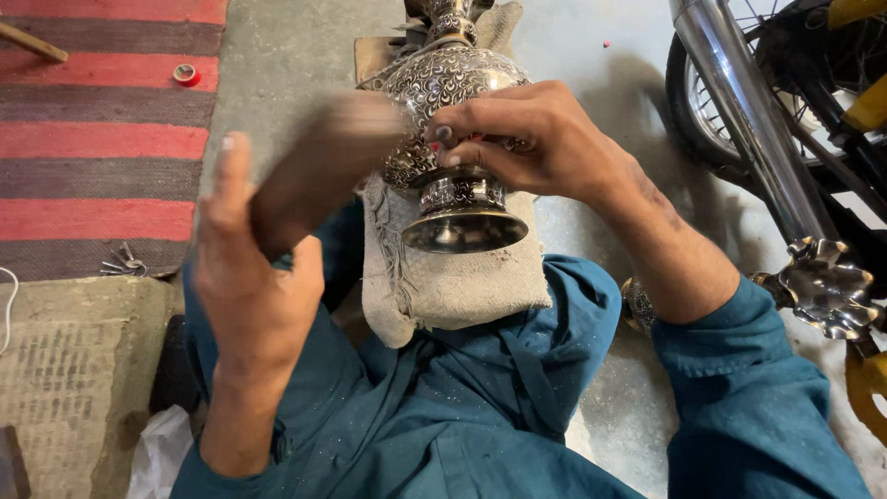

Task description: The person sits on the floor with an ornate metal vase resting on a cloth cushion on their lap. They hold a small punch against the vase's embossed surface and repeatedly strike it with a wooden mallet, repositioning the punch around the vase to work the decorative pattern, occasionally steadying the vase with a hand.

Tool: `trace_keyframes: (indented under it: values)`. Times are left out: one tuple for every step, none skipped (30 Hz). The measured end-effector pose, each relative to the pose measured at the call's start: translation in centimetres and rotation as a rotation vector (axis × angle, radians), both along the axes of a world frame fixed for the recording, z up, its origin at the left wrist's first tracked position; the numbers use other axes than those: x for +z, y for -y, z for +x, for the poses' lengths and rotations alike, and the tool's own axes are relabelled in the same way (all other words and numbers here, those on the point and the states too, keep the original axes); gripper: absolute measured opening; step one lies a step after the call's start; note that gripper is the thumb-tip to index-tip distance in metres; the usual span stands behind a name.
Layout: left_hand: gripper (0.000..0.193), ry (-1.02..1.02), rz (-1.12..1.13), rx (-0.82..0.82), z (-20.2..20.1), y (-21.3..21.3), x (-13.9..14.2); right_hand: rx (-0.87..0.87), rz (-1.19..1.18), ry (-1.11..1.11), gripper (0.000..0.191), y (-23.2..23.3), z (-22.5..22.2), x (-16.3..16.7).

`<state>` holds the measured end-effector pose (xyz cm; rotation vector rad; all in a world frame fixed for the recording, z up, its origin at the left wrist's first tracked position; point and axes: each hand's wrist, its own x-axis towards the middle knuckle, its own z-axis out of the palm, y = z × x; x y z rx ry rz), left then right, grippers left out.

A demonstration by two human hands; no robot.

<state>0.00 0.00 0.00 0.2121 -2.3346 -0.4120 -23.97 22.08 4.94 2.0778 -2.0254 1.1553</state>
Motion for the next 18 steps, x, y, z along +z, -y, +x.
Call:
trace_keyframes:
  values:
    - [0.084, 0.005, -0.004, 0.003, 0.5, -0.2, 0.1, 0.001, 0.001, 0.011, 0.028, -0.1, -0.2, -0.2]
    - [0.085, 0.01, -0.008, 0.005, 0.6, -0.9, 1.4, 0.002, 0.003, 0.021, 0.028, -0.9, 0.6, 1.1]
    - [0.083, 0.065, -0.168, 0.097, 1.1, -1.2, 2.6, 0.004, 0.006, 0.018, 0.028, -1.4, 1.2, 2.2]
    - [0.081, 0.121, -0.327, 0.19, 1.6, -1.8, 3.7, 0.009, 0.01, 0.015, 0.028, -1.9, 1.5, 3.3]
    - [0.081, 0.049, -0.167, 0.109, 2.0, -2.2, 4.1, 0.012, 0.013, 0.011, 0.028, -2.0, 1.9, 3.7]
    - [0.08, -0.023, -0.008, 0.022, 2.7, -2.9, 4.8, -0.007, 0.014, 0.002, 0.028, -2.7, 2.5, 4.6]
    - [0.079, -0.024, -0.01, 0.018, 3.5, -4.1, 6.3, -0.026, 0.016, -0.006, 0.028, -4.2, 3.6, 6.1]
    - [0.078, -0.026, -0.013, 0.014, 4.4, -5.3, 7.7, -0.044, 0.02, -0.012, 0.029, -5.5, 4.5, 7.5]
    - [0.076, 0.038, -0.181, 0.093, 4.7, -5.8, 8.7, -0.036, 0.024, -0.007, 0.029, -6.2, 5.2, 8.5]
    - [0.075, 0.098, -0.347, 0.173, 5.1, -6.5, 9.5, -0.027, 0.028, -0.005, 0.03, -7.0, 5.7, 9.4]
    - [0.075, 0.024, -0.189, 0.097, 5.9, -7.4, 10.3, -0.014, 0.033, -0.001, 0.03, -7.6, 6.2, 10.2]
    - [0.074, -0.052, -0.034, 0.016, 6.8, -8.4, 11.3, -0.004, 0.021, -0.009, 0.03, -8.6, 6.9, 11.3]
    - [0.074, -0.061, -0.033, 0.008, 7.8, -9.8, 12.9, 0.005, 0.009, -0.014, 0.03, -10.1, 7.9, 13.0]
    - [0.074, -0.069, -0.033, -0.001, 8.7, -11.2, 14.5, 0.017, -0.001, -0.018, 0.029, -11.5, 8.7, 14.5]
    - [0.074, -0.014, -0.19, 0.068, 9.3, -11.8, 15.4, 0.014, 0.009, -0.018, 0.03, -12.1, 9.3, 15.4]
    - [0.074, 0.039, -0.348, 0.135, 8.7, -11.0, 14.7, 0.011, 0.019, -0.018, 0.031, -11.2, 8.8, 14.7]
    - [0.072, -0.001, -0.25, 0.097, 9.4, -11.5, 15.4, 0.012, 0.029, -0.022, 0.031, -11.6, 9.4, 15.4]
    - [0.07, -0.042, -0.155, 0.057, 9.8, -11.7, 15.6, 0.012, 0.026, -0.026, 0.032, -12.0, 9.9, 15.6]
